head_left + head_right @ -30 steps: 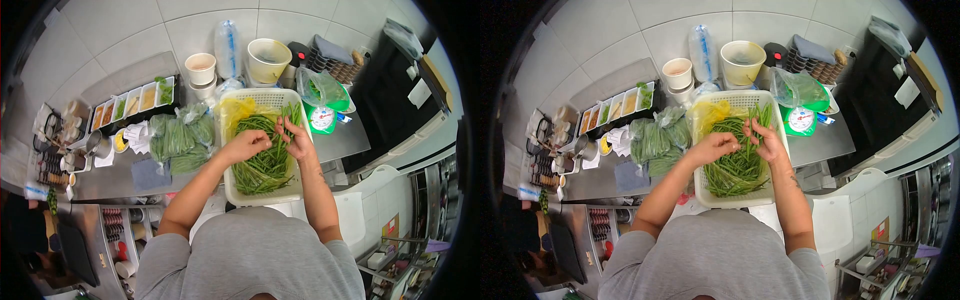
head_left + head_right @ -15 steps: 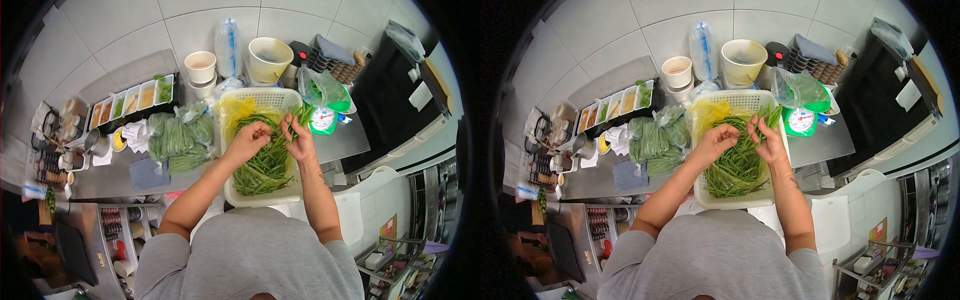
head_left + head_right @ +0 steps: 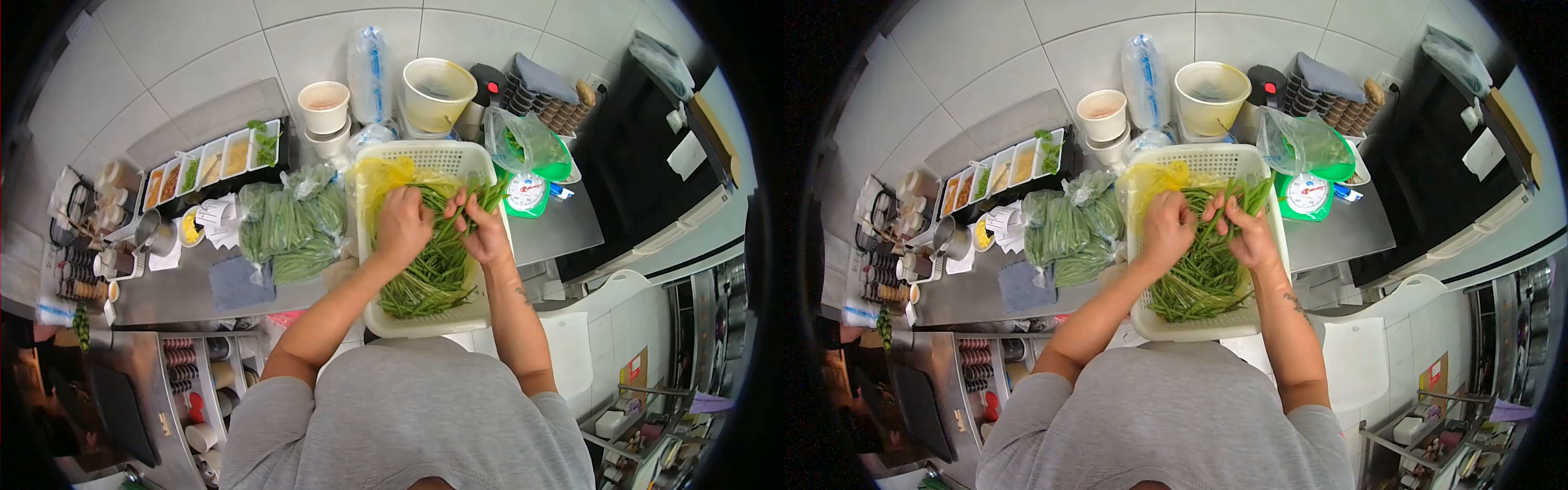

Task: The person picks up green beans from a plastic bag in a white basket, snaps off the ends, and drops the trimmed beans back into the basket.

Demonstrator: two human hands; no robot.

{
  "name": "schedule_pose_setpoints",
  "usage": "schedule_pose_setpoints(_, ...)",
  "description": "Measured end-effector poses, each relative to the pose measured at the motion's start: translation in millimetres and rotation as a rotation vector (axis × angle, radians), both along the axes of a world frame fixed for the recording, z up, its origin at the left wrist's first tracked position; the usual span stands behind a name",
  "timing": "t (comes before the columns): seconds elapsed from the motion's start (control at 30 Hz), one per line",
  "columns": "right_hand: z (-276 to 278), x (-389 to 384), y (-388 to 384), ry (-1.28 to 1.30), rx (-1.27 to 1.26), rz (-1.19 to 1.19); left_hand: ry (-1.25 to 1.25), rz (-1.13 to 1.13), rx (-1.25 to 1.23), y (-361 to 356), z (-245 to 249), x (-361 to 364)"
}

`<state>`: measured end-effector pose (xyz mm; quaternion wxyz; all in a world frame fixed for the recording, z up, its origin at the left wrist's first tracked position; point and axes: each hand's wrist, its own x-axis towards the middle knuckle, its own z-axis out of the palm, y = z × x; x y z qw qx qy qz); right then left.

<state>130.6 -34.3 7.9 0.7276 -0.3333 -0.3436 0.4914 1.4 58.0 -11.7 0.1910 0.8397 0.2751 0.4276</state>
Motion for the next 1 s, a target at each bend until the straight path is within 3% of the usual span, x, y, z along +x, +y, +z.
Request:
schedule_pose_setpoints(0.07,-1,7,-1,0.078,0.051,-0.025,0.193,-0.112,-0.213,15,-8,-11)
schedule_pose_setpoints(0.17,-5,12,-2,0.121,0.054,-0.047,0.059,-0.450,-0.617,20,-1,-26)
schedule_pose_setpoints(0.27,-3,12,-1,0.145,0.068,-0.018,0.064,-0.574,-0.795,7,16,-29)
schedule_pose_setpoints(0.57,-9,10,4,0.230,0.087,0.029,-0.270,-0.602,-0.891,-7,17,-13)
schedule_pose_setpoints(0.67,-13,12,3,0.259,0.102,0.100,-0.219,-0.563,-1.074,-3,31,-17)
schedule_pose_setpoints(0.87,-13,13,3,0.283,0.088,0.162,-0.343,-0.661,-1.052,0,19,-8)
schedule_pose_setpoints(0.97,-16,6,5,0.384,0.160,0.224,-0.605,-0.970,-1.249,-1,17,-7)
schedule_pose_setpoints(1.0,-19,7,6,0.394,0.145,0.219,-0.571,-0.931,-1.231,-1,22,-8)
